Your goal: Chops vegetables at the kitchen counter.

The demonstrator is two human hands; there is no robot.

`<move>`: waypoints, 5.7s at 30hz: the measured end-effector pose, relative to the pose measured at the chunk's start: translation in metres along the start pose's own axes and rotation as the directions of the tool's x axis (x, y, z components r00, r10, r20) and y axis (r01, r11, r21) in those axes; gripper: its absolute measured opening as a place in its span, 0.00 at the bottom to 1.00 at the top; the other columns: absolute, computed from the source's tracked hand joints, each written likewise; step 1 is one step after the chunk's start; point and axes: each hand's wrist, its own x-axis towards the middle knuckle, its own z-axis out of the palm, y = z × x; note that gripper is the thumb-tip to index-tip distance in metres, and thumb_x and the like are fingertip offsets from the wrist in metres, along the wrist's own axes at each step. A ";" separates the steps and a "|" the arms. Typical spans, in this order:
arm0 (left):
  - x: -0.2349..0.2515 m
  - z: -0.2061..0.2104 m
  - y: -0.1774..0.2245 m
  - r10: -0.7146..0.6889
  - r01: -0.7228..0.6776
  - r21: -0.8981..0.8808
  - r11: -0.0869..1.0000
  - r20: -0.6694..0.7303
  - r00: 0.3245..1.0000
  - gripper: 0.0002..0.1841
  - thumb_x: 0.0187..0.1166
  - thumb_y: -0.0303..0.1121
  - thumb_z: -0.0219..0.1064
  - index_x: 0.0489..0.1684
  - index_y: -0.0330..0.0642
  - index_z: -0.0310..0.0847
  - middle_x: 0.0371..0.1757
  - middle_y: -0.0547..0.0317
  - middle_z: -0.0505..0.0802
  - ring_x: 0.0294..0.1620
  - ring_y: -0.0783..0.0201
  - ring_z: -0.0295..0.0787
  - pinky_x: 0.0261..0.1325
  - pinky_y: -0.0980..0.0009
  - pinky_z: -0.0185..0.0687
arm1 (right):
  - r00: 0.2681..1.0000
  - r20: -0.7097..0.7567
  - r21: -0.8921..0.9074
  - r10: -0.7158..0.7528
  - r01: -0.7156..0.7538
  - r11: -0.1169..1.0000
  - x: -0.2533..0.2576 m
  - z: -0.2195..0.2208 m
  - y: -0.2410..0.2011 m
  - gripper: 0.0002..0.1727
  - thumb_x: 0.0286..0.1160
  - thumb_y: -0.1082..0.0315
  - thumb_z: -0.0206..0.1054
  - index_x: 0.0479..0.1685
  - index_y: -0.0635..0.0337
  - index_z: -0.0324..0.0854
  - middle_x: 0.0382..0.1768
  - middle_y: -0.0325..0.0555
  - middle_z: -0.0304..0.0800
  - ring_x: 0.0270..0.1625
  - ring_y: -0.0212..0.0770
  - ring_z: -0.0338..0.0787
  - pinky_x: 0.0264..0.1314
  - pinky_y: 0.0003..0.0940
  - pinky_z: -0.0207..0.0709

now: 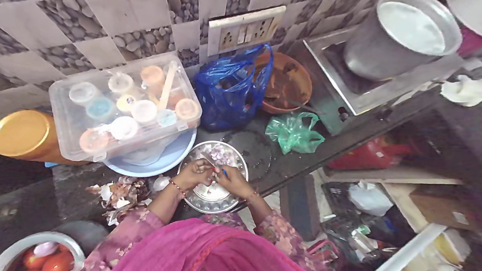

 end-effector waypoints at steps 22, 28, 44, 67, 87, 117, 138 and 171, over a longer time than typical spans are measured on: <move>-0.001 -0.004 -0.010 0.020 -0.007 -0.133 0.991 0.099 0.995 0.10 0.70 0.17 0.61 0.37 0.45 0.82 0.28 0.72 0.90 0.26 0.81 0.83 0.34 0.82 0.80 | 0.996 0.064 0.011 -0.064 0.063 0.998 -0.001 -0.001 -0.005 0.22 0.86 0.55 0.56 0.41 0.70 0.80 0.25 0.46 0.79 0.30 0.37 0.80 0.37 0.37 0.75; 0.002 -0.002 -0.016 0.043 -0.033 -0.196 0.980 0.045 0.998 0.10 0.68 0.18 0.62 0.32 0.47 0.81 0.24 0.73 0.87 0.25 0.79 0.82 0.34 0.81 0.80 | 1.000 0.025 0.002 -0.015 0.015 1.000 0.001 0.004 -0.005 0.24 0.88 0.54 0.53 0.35 0.67 0.80 0.23 0.44 0.77 0.28 0.36 0.78 0.36 0.37 0.74; 0.000 -0.005 -0.005 0.192 -0.084 0.609 0.789 -0.113 0.975 0.24 0.81 0.23 0.64 0.78 0.34 0.75 0.73 0.43 0.85 0.67 0.57 0.88 0.74 0.62 0.79 | 0.967 -0.227 -0.547 0.117 -0.226 0.806 0.005 -0.036 -0.047 0.20 0.91 0.56 0.53 0.48 0.62 0.87 0.44 0.59 0.92 0.48 0.61 0.93 0.45 0.63 0.81; -0.006 0.036 -0.010 -0.114 0.034 0.985 0.167 -0.015 0.993 0.17 0.86 0.39 0.62 0.61 0.34 0.85 0.65 0.39 0.88 0.70 0.40 0.84 0.73 0.41 0.74 | 0.897 -0.416 0.096 0.151 -0.122 0.988 -0.089 -0.015 -0.021 0.13 0.77 0.60 0.64 0.42 0.63 0.83 0.24 0.39 0.80 0.26 0.31 0.79 0.33 0.32 0.76; -0.034 0.004 -0.013 0.418 -0.447 0.182 0.876 0.175 0.891 0.11 0.71 0.22 0.69 0.50 0.31 0.87 0.45 0.71 0.94 0.43 0.81 0.89 0.53 0.79 0.86 | 0.998 -0.049 0.259 0.043 -0.029 0.965 -0.045 -0.001 -0.031 0.17 0.78 0.58 0.65 0.43 0.67 0.79 0.29 0.40 0.77 0.30 0.28 0.76 0.37 0.28 0.74; -0.011 -0.002 -0.005 0.318 -0.313 0.214 0.925 0.013 0.948 0.08 0.64 0.21 0.68 0.40 0.33 0.84 0.34 0.73 0.90 0.33 0.83 0.85 0.43 0.81 0.84 | 0.997 0.071 0.250 0.036 -0.053 0.967 -0.013 -0.002 -0.037 0.18 0.89 0.60 0.52 0.34 0.65 0.76 0.25 0.36 0.72 0.27 0.26 0.73 0.35 0.25 0.70; -0.001 0.002 -0.002 0.131 -0.039 0.316 0.948 -0.278 0.952 0.21 0.72 0.18 0.71 0.65 0.28 0.81 0.56 0.45 0.91 0.47 0.69 0.88 0.54 0.72 0.85 | 0.956 -0.127 -0.305 0.266 -0.293 0.906 -0.009 -0.031 -0.047 0.27 0.89 0.46 0.51 0.55 0.62 0.83 0.42 0.58 0.91 0.49 0.59 0.91 0.51 0.61 0.79; -0.033 -0.015 -0.003 0.057 0.182 0.953 0.242 -0.201 0.978 0.19 0.87 0.38 0.61 0.68 0.37 0.84 0.67 0.42 0.89 0.71 0.44 0.85 0.76 0.44 0.74 | 0.881 0.434 0.258 0.189 -0.322 0.911 -0.039 0.013 -0.013 0.21 0.86 0.64 0.56 0.72 0.67 0.68 0.56 0.50 0.88 0.51 0.32 0.88 0.57 0.32 0.81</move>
